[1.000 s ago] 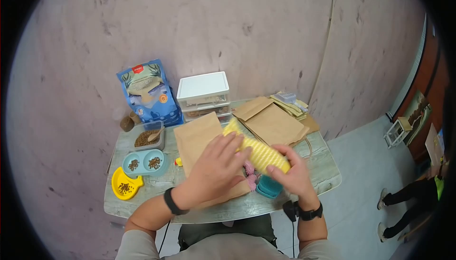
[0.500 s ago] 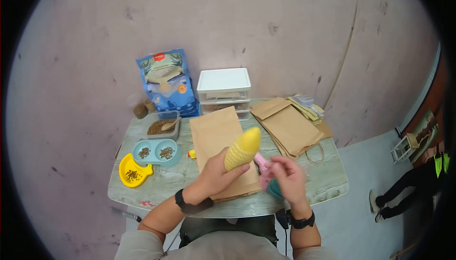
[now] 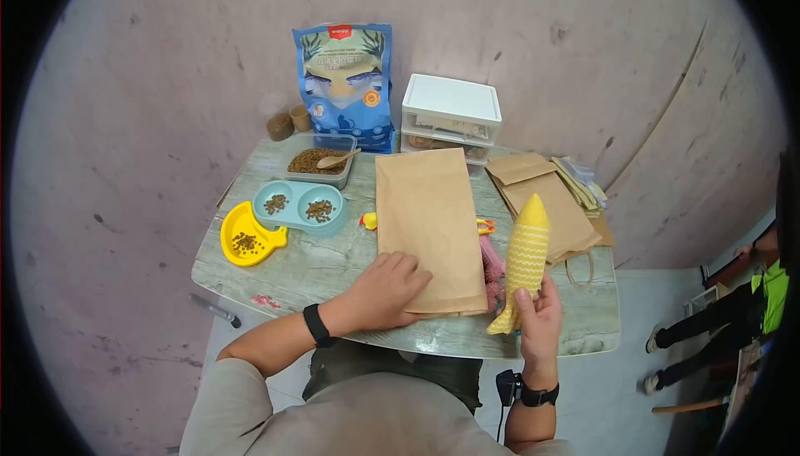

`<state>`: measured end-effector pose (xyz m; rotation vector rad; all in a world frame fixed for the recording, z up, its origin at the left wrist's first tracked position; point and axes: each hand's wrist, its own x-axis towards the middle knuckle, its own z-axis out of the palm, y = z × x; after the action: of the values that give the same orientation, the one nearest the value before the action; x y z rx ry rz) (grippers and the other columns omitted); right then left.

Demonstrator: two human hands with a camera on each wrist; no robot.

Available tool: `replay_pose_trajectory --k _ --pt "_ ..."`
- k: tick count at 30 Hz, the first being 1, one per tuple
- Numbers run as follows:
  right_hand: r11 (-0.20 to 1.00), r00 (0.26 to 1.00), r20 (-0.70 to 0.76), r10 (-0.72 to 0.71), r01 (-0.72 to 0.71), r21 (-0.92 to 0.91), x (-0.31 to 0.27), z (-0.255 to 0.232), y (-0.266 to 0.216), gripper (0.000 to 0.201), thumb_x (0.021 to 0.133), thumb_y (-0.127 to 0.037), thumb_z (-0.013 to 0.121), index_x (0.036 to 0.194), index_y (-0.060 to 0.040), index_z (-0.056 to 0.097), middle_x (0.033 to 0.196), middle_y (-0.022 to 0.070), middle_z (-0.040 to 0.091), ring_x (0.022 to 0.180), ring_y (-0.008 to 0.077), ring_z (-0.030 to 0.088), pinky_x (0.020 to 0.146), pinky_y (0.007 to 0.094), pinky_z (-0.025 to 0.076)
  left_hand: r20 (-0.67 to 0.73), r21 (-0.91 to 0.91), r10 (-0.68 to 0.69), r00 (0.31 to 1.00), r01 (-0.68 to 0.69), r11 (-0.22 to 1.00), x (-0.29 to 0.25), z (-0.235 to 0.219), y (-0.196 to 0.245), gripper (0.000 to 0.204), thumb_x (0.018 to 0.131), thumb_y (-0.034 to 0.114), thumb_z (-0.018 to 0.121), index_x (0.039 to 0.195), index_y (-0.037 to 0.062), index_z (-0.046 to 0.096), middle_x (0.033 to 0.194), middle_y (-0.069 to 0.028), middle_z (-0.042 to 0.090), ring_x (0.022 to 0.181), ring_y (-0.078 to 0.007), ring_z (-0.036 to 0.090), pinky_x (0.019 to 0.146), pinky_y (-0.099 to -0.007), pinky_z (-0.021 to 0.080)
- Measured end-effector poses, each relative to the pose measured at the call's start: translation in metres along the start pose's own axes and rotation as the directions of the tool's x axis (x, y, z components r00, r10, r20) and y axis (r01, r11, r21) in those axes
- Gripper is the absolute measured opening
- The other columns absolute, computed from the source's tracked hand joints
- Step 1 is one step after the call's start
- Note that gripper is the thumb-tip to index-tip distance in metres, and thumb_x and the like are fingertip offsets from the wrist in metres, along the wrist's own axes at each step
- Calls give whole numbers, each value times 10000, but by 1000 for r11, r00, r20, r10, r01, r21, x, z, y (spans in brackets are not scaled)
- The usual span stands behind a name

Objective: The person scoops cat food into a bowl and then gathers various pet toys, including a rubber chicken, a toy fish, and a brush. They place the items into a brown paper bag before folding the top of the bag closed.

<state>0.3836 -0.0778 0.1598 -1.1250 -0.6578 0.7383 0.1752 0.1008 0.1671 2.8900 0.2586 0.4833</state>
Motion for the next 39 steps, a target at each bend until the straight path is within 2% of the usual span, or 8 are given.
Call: replay_pose_trajectory --k 8,16,23,26,28,33,37,39 --pt "978 930 354 96 -23 -206 -32 -7 -35 521 899 -38 650 1366 61 440 1159 98 632 1002 118 618 852 266 500 -163 -15 -81 983 79 997 12 -13 -13 93 834 146 636 816 58 612 731 -107 593 694 -302 614 598 -405 489" --pt "563 948 88 307 -107 -819 -24 15 -66 554 848 -362 709 1248 -4 573 905 194 696 775 260 708 672 333 536 -552 40 -68 831 108 993 42 -69 11 48 805 49 662 826 44 619 731 -117 612 643 -305 613 568 -373 486" --pt "710 935 347 -78 296 -639 33 70 -58 537 891 -275 654 1293 30 469 1019 208 675 851 316 691 725 378 547 -484 102 27 875 26 994 72 -94 26 47 814 35 658 840 25 619 743 -131 611 648 -313 616 576 -375 487" --pt "851 942 282 184 -9 -525 45 85 -79 471 903 -198 638 1286 37 495 1022 177 671 764 254 690 655 325 560 -559 129 63 827 11 992 92 -106 10 45 832 49 654 850 16 628 753 -149 620 657 -335 616 590 -394 488" --pt "701 856 427 -291 495 -514 43 78 -80 355 916 -143 622 1209 51 574 940 125 683 714 172 679 609 268 554 -591 134 23 806 70 988 99 -118 -2 58 855 67 647 857 10 635 755 -160 629 656 -330 622 589 -388 483" --pt "915 947 239 -213 279 -291 50 43 -104 222 925 -140 622 1033 46 673 800 71 693 718 119 672 647 246 537 -587 99 -80 806 169 981 103 -137 -22 86 862 88 650 859 3 638 732 -167 625 633 -315 624 573 -366 472" --pt "672 966 242 -85 235 -702 102 16 -63 221 903 -119 636 1060 36 656 870 116 697 733 170 682 670 294 547 -580 156 -74 811 200 967 114 -147 -28 98 873 112 624 833 22 625 764 -170 639 689 -348 626 613 -420 486" --pt "267 919 382 93 347 -899 120 15 -46 300 831 -171 690 1068 12 669 889 169 708 806 288 694 730 365 550 -592 135 -90 801 209 969 117 -154 -26 100 872 111 622 834 18 625 764 -170 639 701 -353 625 618 -428 486"
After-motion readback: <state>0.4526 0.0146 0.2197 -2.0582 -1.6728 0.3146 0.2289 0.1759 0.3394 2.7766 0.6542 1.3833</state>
